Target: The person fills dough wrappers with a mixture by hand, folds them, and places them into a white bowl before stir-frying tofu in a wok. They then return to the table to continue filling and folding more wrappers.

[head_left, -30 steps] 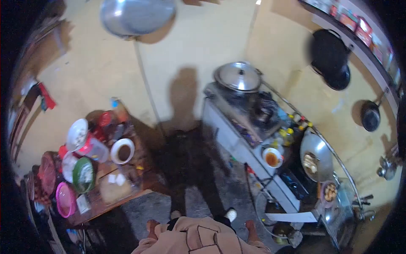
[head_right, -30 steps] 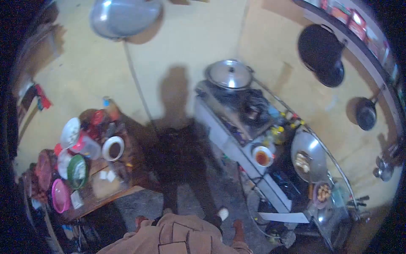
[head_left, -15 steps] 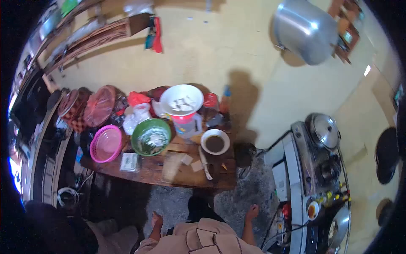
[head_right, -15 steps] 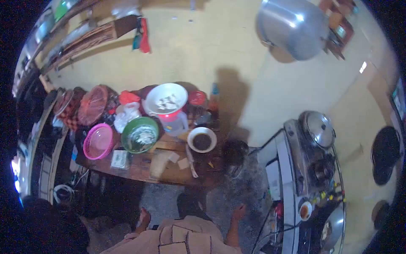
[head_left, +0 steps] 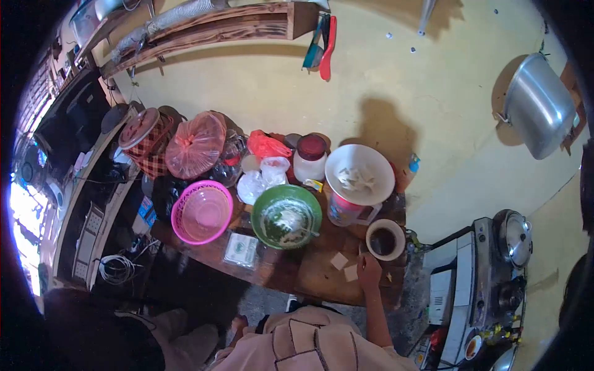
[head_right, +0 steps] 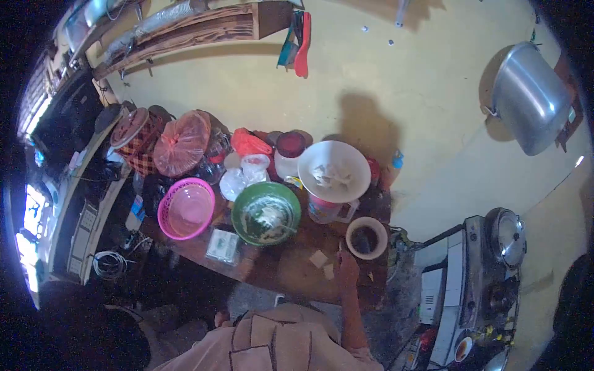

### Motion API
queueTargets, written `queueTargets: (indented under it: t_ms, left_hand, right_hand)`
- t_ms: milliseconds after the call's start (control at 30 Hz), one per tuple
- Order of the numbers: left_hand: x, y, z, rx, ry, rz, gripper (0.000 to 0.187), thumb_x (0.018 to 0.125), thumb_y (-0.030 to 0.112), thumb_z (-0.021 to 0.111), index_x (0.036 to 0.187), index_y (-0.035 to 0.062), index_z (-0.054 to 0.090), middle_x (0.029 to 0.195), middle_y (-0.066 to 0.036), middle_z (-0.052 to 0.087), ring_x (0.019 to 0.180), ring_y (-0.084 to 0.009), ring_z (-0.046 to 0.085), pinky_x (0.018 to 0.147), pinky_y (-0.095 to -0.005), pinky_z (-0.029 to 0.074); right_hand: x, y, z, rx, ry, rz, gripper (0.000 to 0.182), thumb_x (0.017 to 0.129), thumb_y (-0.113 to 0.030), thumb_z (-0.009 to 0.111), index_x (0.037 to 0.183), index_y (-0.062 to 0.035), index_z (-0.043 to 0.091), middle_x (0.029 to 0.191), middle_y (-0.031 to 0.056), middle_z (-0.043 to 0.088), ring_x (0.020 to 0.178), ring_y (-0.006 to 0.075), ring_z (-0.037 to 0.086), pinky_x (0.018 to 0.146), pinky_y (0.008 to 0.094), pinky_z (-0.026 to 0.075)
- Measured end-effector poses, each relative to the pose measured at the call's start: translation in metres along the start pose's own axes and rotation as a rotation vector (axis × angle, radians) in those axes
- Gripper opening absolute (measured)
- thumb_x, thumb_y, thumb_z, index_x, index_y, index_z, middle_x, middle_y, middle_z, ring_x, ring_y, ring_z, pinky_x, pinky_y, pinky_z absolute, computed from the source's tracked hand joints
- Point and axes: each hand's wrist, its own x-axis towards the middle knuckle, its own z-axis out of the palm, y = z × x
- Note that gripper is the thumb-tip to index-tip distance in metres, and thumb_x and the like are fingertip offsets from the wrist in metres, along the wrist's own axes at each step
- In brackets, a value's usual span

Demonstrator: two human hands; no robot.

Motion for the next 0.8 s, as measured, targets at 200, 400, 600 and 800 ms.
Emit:
queueTargets:
  t_ms: [200, 400, 600, 800]
  left_hand:
    - [0.032, 0.034, -0.06, -0.05, 0.075, 0.187, 0.035, 0.076, 0.035, 0.046, 0.085, 0.0048, 0.062, 0.088, -0.02, 0.061, 0.082, -0.0357, 0.059, 0.071, -0.0455, 0.047]
    - [0.087, 0.059, -0.108, -0.256, -0.719, 0.159, 0.024, 0.078, 0.024, 0.048, 0.079, 0.004, 0.061, 0.076, -0.015, 0.061, 0.063, -0.0266, 0.06, 0.055, -0.0366, 0.049]
    - [0.071, 0.118, -0.221, 0.386, -0.831, 1.164, 0.019, 0.079, 0.024, 0.05, 0.087, 0.0078, 0.056, 0.074, -0.004, 0.055, 0.064, -0.0179, 0.053, 0.051, -0.0293, 0.041]
    - [0.021, 0.215, -0.267, -0.263, -1.294, 1.179, 0.024, 0.083, 0.029, 0.047, 0.084, 0.0065, 0.054, 0.061, 0.003, 0.043, 0.049, -0.0102, 0.036, 0.042, -0.0251, 0.031]
  right_hand:
    - [0.014, -0.009, 0.059, -0.434, -0.154, -0.123, 0.032, 0.064, -0.019, 0.066, 0.093, -0.0078, 0.058, 0.093, 0.0091, 0.053, 0.092, 0.0297, 0.047, 0.077, 0.0433, 0.037]
    - [-0.003, 0.006, 0.071, -0.404, -0.255, -0.149, 0.049, 0.058, -0.023, 0.071, 0.104, -0.0135, 0.057, 0.101, 0.0093, 0.052, 0.095, 0.0299, 0.046, 0.08, 0.0428, 0.036]
    - [0.012, -0.021, 0.053, -0.267, -0.343, -0.057, 0.05, 0.056, -0.024, 0.071, 0.104, -0.0135, 0.058, 0.098, 0.0086, 0.056, 0.095, 0.03, 0.049, 0.081, 0.0436, 0.037]
    - [0.027, -0.01, 0.059, -0.297, -0.365, 0.043, 0.035, 0.056, -0.023, 0.071, 0.088, -0.0106, 0.063, 0.09, 0.0108, 0.06, 0.081, 0.0317, 0.055, 0.071, 0.0414, 0.044]
